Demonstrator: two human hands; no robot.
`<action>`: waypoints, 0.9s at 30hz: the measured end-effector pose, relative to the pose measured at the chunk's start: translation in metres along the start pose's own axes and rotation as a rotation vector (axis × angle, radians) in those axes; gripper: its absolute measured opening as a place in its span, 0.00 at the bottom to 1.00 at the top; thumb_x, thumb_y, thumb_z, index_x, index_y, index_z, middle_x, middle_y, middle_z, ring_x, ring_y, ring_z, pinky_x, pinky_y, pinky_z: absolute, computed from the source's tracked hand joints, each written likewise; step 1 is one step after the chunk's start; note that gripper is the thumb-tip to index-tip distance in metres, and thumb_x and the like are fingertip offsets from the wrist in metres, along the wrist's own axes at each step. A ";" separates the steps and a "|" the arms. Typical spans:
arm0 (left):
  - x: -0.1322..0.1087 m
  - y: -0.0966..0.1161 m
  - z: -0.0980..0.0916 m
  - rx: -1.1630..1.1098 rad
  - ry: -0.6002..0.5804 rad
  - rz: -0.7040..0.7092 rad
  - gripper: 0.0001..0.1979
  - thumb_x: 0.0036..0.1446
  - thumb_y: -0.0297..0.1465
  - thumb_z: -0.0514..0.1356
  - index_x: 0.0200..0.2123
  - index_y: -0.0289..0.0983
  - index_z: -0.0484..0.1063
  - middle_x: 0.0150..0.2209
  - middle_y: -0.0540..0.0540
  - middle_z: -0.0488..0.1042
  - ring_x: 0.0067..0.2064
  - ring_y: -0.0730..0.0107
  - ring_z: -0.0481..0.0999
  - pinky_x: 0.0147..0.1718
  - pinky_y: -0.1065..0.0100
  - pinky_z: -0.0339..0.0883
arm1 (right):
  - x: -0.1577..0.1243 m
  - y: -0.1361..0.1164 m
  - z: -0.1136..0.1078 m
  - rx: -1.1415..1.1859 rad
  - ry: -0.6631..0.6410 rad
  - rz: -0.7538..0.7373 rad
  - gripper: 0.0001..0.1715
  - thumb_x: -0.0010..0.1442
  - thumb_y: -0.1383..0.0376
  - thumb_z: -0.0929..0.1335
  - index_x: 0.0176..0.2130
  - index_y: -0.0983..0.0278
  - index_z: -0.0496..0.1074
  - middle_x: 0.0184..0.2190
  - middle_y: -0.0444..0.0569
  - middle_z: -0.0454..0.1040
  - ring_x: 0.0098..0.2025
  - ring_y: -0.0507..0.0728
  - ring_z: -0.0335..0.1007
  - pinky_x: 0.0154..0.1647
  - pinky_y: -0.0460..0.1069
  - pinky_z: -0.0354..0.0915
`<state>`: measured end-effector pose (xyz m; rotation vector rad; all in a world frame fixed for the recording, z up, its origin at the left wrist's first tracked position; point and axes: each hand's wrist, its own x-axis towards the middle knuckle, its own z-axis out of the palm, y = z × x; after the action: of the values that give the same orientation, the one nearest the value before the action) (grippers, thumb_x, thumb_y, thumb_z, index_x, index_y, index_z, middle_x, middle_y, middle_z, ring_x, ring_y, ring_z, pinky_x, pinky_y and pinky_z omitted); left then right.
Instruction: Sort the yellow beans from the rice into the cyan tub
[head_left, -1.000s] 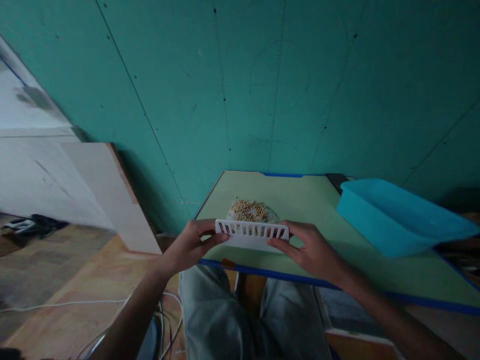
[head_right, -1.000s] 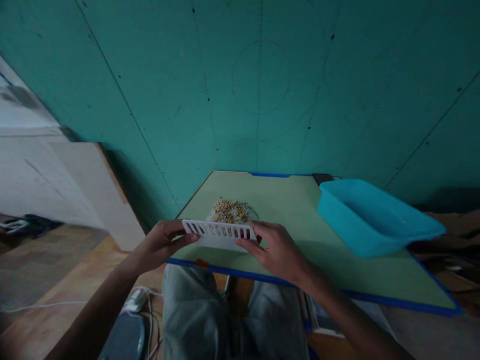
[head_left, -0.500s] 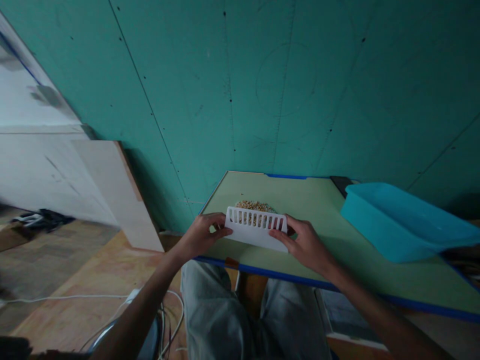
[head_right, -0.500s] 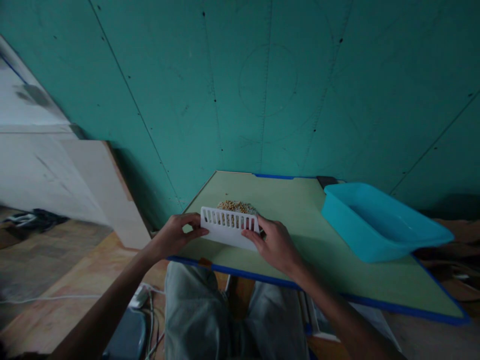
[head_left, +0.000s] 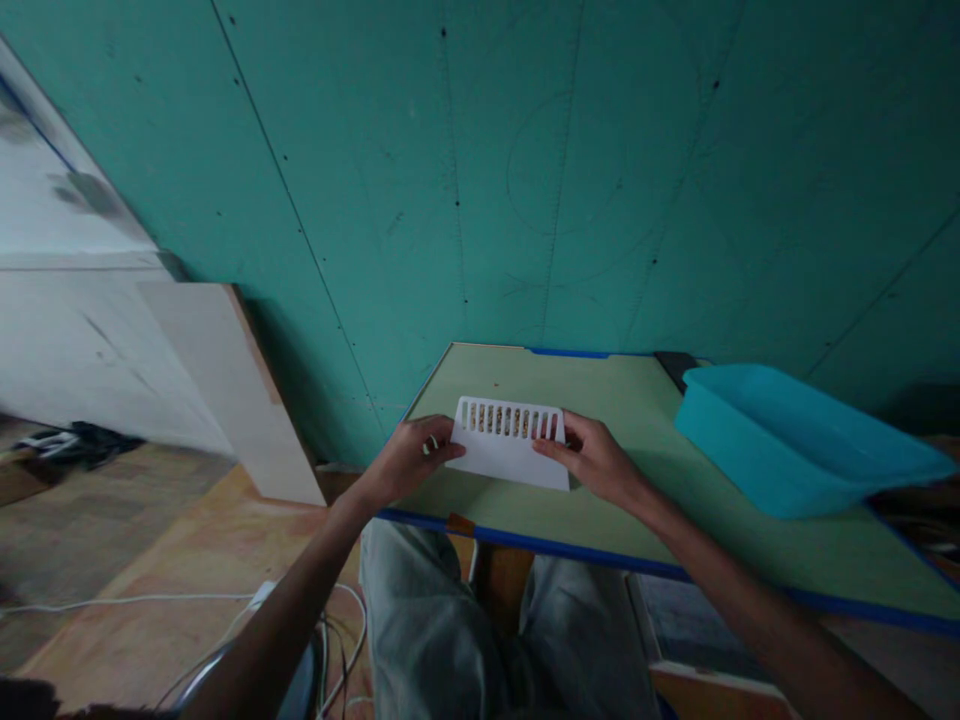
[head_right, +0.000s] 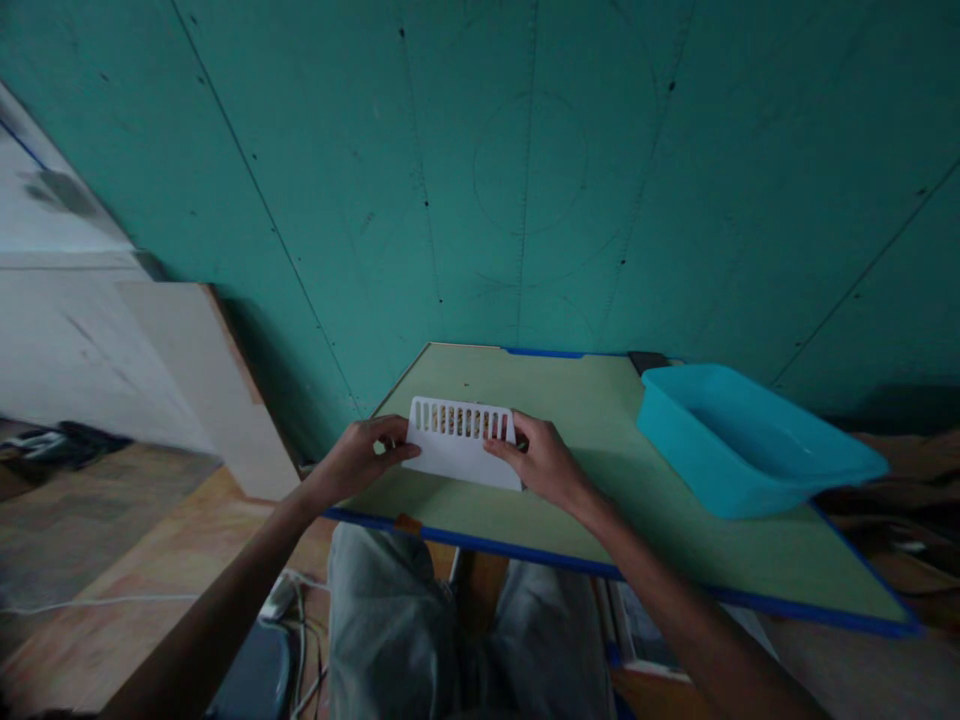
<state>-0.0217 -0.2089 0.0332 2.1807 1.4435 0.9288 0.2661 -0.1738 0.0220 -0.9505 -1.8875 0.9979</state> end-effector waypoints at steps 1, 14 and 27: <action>0.001 0.000 -0.001 0.004 -0.005 -0.007 0.12 0.57 0.31 0.63 0.25 0.37 0.65 0.26 0.52 0.68 0.28 0.76 0.66 0.30 0.70 0.61 | 0.001 0.001 0.000 0.016 -0.001 0.010 0.16 0.58 0.58 0.73 0.44 0.64 0.77 0.42 0.51 0.83 0.40 0.59 0.79 0.40 0.53 0.73; -0.023 0.064 0.044 -0.151 0.060 0.148 0.11 0.62 0.34 0.63 0.30 0.37 0.67 0.29 0.51 0.70 0.30 0.78 0.68 0.29 0.73 0.61 | -0.046 -0.018 -0.067 -0.002 0.008 0.077 0.26 0.59 0.55 0.75 0.53 0.57 0.68 0.40 0.47 0.82 0.41 0.59 0.81 0.40 0.51 0.75; -0.031 0.060 0.075 -0.073 0.136 0.139 0.10 0.62 0.29 0.61 0.30 0.38 0.62 0.29 0.52 0.68 0.29 0.77 0.65 0.28 0.72 0.57 | -0.019 0.006 -0.074 -0.060 -0.093 0.016 0.21 0.61 0.54 0.74 0.48 0.59 0.67 0.43 0.49 0.80 0.47 0.60 0.79 0.48 0.53 0.73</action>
<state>0.0630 -0.2578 0.0063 2.2243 1.3079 1.1788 0.3402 -0.1668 0.0393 -0.9698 -1.9997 1.0157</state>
